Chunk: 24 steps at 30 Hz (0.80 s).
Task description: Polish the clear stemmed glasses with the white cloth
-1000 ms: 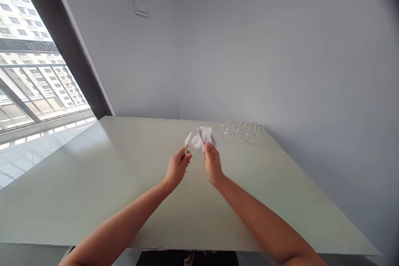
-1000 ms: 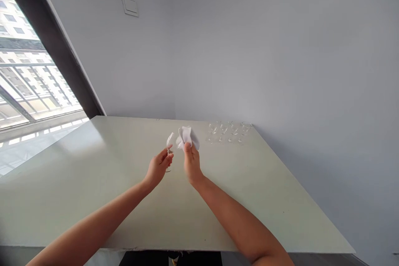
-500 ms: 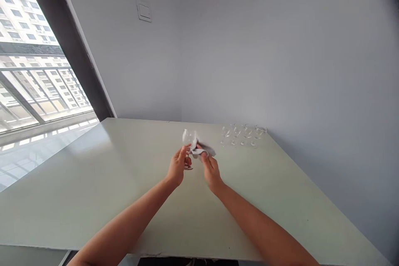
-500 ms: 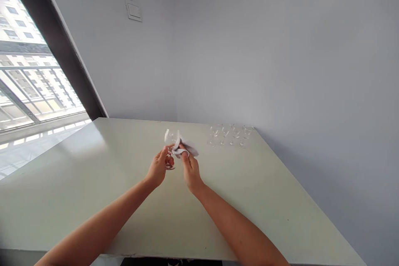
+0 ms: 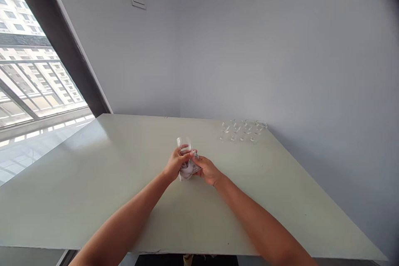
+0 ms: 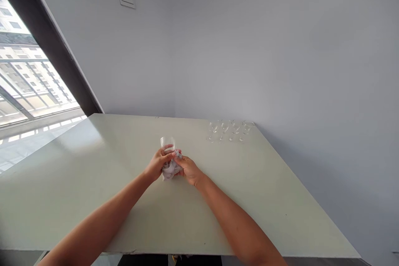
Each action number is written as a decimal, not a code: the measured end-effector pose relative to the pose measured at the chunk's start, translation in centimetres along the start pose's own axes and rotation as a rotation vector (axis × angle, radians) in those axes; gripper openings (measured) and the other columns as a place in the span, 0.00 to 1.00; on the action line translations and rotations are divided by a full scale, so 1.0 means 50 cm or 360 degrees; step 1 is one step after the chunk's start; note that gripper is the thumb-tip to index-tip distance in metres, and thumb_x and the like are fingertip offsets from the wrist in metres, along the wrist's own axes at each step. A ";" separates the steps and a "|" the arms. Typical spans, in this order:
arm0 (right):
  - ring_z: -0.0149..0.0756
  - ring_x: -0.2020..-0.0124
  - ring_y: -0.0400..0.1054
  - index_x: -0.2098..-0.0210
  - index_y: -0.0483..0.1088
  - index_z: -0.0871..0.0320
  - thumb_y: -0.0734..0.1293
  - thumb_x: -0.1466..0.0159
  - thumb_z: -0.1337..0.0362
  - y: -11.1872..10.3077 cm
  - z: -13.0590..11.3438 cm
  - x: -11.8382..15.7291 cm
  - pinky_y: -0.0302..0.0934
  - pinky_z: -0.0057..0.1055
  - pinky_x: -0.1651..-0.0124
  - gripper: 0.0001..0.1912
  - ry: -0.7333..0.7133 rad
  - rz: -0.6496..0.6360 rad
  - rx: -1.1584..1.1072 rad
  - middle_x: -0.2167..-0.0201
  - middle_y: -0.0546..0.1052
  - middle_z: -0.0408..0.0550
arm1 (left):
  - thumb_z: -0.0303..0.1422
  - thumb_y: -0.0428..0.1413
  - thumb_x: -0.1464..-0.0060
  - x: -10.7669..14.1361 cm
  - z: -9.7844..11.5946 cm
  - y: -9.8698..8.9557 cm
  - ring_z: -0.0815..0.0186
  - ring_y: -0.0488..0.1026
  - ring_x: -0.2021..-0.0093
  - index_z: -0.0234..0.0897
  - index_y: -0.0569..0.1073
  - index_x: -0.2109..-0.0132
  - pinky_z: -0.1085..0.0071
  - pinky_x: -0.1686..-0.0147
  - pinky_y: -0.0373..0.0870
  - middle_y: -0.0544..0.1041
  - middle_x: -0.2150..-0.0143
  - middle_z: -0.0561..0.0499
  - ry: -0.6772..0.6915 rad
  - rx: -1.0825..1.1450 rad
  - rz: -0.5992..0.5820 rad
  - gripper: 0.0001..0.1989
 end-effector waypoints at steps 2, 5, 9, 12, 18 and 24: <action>0.35 0.69 0.65 0.65 0.71 0.58 0.66 0.47 0.48 -0.012 -0.003 -0.007 0.60 0.32 0.67 0.20 -0.0061 0.0085 0.0146 0.71 0.73 0.46 | 0.33 0.64 0.61 0.004 0.006 -0.013 0.62 0.74 0.61 0.36 0.61 0.52 0.67 0.61 0.68 0.75 0.57 0.42 0.0056 -0.0032 0.0111 0.30; 0.34 0.72 0.65 0.68 0.70 0.60 0.66 0.49 0.47 -0.052 -0.009 -0.013 0.60 0.32 0.68 0.21 -0.0179 0.0383 0.0340 0.74 0.72 0.45 | 0.33 0.64 0.61 0.009 0.010 -0.031 0.61 0.74 0.60 0.37 0.61 0.52 0.67 0.61 0.68 0.75 0.59 0.43 0.0095 -0.0079 0.0248 0.29; 0.37 0.70 0.65 0.68 0.70 0.60 0.60 0.43 0.45 -0.097 -0.049 0.022 0.60 0.33 0.67 0.23 -0.0474 0.0818 0.0611 0.72 0.73 0.49 | 0.32 0.63 0.60 0.009 0.017 -0.062 0.62 0.75 0.62 0.38 0.59 0.51 0.63 0.59 0.69 0.75 0.61 0.46 0.0159 0.0013 0.0424 0.30; 0.39 0.59 0.65 0.56 0.69 0.58 0.53 0.36 0.52 -0.041 -0.094 0.063 0.58 0.36 0.57 0.22 -0.0936 0.0588 0.1124 0.61 0.73 0.51 | 0.29 0.63 0.59 0.008 0.006 -0.090 0.65 0.75 0.65 0.38 0.58 0.51 0.66 0.62 0.71 0.74 0.64 0.49 0.0067 0.0154 0.0585 0.29; 0.41 0.53 0.63 0.49 0.65 0.49 0.56 0.36 0.65 0.096 -0.040 0.088 0.53 0.42 0.50 0.17 -0.1309 -0.0247 0.2206 0.59 0.75 0.45 | 0.28 0.60 0.57 0.007 -0.028 -0.088 0.70 0.71 0.78 0.33 0.65 0.57 0.75 0.79 0.67 0.71 0.77 0.54 -0.0182 0.0247 0.0557 0.19; 0.38 0.51 0.62 0.48 0.65 0.44 0.56 0.36 0.68 0.077 -0.047 0.073 0.55 0.41 0.48 0.19 -0.1402 -0.0138 0.2131 0.54 0.73 0.39 | 0.29 0.60 0.57 0.018 -0.030 -0.048 0.69 0.70 0.77 0.36 0.65 0.58 0.75 0.79 0.66 0.72 0.76 0.54 -0.0271 0.0354 0.0392 0.18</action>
Point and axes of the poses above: each hand's wrist, its own x-axis away from the middle knuckle, its own y-axis out of the palm, z = x × y, the point moved 7 cm from there along -x, towards the middle knuckle
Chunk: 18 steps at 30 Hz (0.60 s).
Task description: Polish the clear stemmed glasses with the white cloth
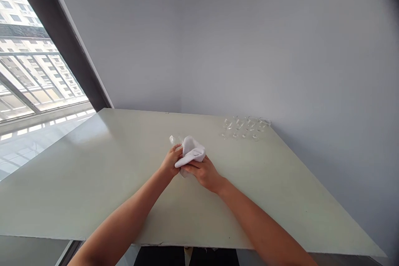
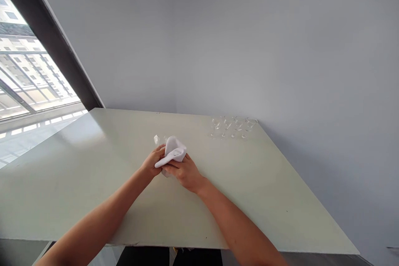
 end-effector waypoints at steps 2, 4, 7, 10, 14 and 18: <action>0.37 0.51 0.63 0.49 0.66 0.46 0.57 0.36 0.68 -0.017 0.004 -0.002 0.58 0.39 0.49 0.18 0.0020 0.0089 -0.0167 0.55 0.73 0.41 | 0.29 0.60 0.57 0.008 0.005 0.010 0.70 0.70 0.76 0.38 0.65 0.58 0.76 0.78 0.66 0.72 0.75 0.55 0.0019 0.0107 -0.0065 0.18; 0.36 0.51 0.64 0.51 0.67 0.46 0.59 0.37 0.67 -0.033 0.012 -0.003 0.59 0.38 0.51 0.17 0.0099 0.0195 -0.0358 0.53 0.72 0.43 | 0.28 0.60 0.57 0.013 0.006 0.018 0.71 0.70 0.77 0.38 0.65 0.60 0.77 0.78 0.66 0.71 0.75 0.56 0.0013 0.0229 -0.0103 0.16; 0.37 0.51 0.63 0.54 0.69 0.47 0.63 0.40 0.65 -0.047 0.044 0.001 0.59 0.36 0.50 0.15 0.0414 0.0392 -0.0662 0.53 0.71 0.44 | 0.27 0.59 0.56 0.015 -0.003 0.027 0.73 0.69 0.78 0.37 0.65 0.64 0.78 0.79 0.65 0.70 0.76 0.57 -0.0044 0.0384 -0.0129 0.11; 0.37 0.56 0.65 0.58 0.71 0.49 0.67 0.44 0.62 -0.033 0.089 0.018 0.60 0.33 0.55 0.13 0.0855 0.0646 -0.1081 0.57 0.72 0.44 | 0.24 0.58 0.54 0.011 -0.004 0.033 0.73 0.72 0.74 0.36 0.65 0.66 0.78 0.74 0.69 0.73 0.70 0.53 0.0017 0.0553 -0.0161 0.09; 0.32 0.67 0.65 0.61 0.71 0.52 0.69 0.47 0.61 0.018 0.119 0.041 0.60 0.29 0.67 0.14 0.1273 0.0948 -0.1771 0.64 0.72 0.43 | 0.22 0.57 0.54 0.005 -0.001 0.026 0.69 0.74 0.62 0.36 0.64 0.64 0.75 0.62 0.71 0.74 0.64 0.50 0.0179 0.0659 -0.0103 0.11; 0.29 0.75 0.60 0.67 0.69 0.55 0.67 0.48 0.63 0.054 0.112 0.042 0.56 0.26 0.75 0.08 0.1461 0.1005 -0.2132 0.72 0.69 0.42 | 0.24 0.60 0.56 0.009 0.009 0.024 0.66 0.73 0.56 0.39 0.62 0.59 0.69 0.54 0.69 0.74 0.64 0.52 0.0342 0.0559 -0.0074 0.18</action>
Point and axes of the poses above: each hand's wrist, its own x-axis away from the middle knuckle, its own y-axis out of the palm, z = x × y, the point moved 7 cm from there along -x, towards the middle knuckle
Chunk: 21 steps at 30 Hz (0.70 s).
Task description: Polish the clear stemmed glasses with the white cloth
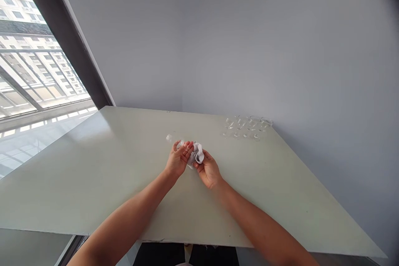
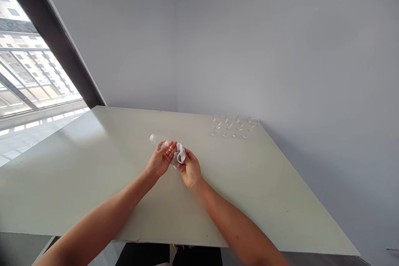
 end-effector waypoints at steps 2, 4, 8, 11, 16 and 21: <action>0.29 0.76 0.59 0.72 0.67 0.57 0.64 0.48 0.66 0.007 0.009 0.003 0.56 0.26 0.77 0.02 0.0092 -0.0006 -0.0084 0.74 0.68 0.42 | 0.26 0.61 0.56 0.006 0.008 0.010 0.65 0.73 0.55 0.42 0.61 0.56 0.66 0.52 0.68 0.73 0.64 0.53 0.0081 -0.0097 -0.0049 0.21; 0.29 0.77 0.59 0.75 0.65 0.57 0.62 0.48 0.69 0.011 0.020 0.007 0.55 0.27 0.78 0.01 0.0200 0.0001 -0.0180 0.74 0.69 0.44 | 0.28 0.61 0.56 0.016 0.015 0.025 0.65 0.73 0.56 0.44 0.59 0.54 0.64 0.51 0.67 0.73 0.64 0.54 0.0172 -0.0253 -0.0105 0.24; 0.31 0.78 0.60 0.74 0.63 0.57 0.58 0.50 0.71 0.004 0.047 0.012 0.53 0.26 0.81 0.05 0.0363 0.0080 -0.0242 0.76 0.69 0.45 | 0.31 0.62 0.58 0.043 0.021 0.058 0.62 0.74 0.58 0.45 0.56 0.50 0.62 0.54 0.67 0.73 0.65 0.54 0.0359 -0.0681 -0.0241 0.30; 0.28 0.83 0.56 0.75 0.61 0.57 0.57 0.48 0.68 0.002 0.066 0.017 0.47 0.23 0.85 0.03 0.0445 0.0037 -0.0013 0.81 0.65 0.43 | 0.31 0.61 0.58 0.058 0.022 0.071 0.61 0.74 0.58 0.44 0.54 0.49 0.62 0.53 0.66 0.73 0.66 0.53 0.0490 -0.0939 -0.0364 0.31; 0.26 0.87 0.52 0.77 0.64 0.58 0.60 0.49 0.66 0.009 0.080 0.031 0.41 0.22 0.87 0.03 0.0551 -0.0159 0.0355 0.85 0.63 0.40 | 0.28 0.60 0.57 0.054 0.050 0.052 0.63 0.70 0.52 0.46 0.58 0.52 0.66 0.53 0.64 0.73 0.62 0.52 0.0702 -0.1163 -0.0232 0.26; 0.30 0.74 0.64 0.74 0.71 0.55 0.63 0.45 0.66 0.024 -0.015 0.027 0.57 0.28 0.73 0.05 -0.0476 -0.0419 0.1863 0.62 0.73 0.46 | 0.29 0.59 0.55 0.050 0.073 0.046 0.63 0.72 0.54 0.45 0.55 0.50 0.65 0.52 0.63 0.73 0.63 0.52 0.0811 -0.1144 -0.0125 0.28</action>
Point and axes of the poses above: each hand's wrist, its own x-axis away from the middle knuckle, its own y-axis out of the palm, z = x × y, the point moved 7 cm from there along -x, towards the middle knuckle
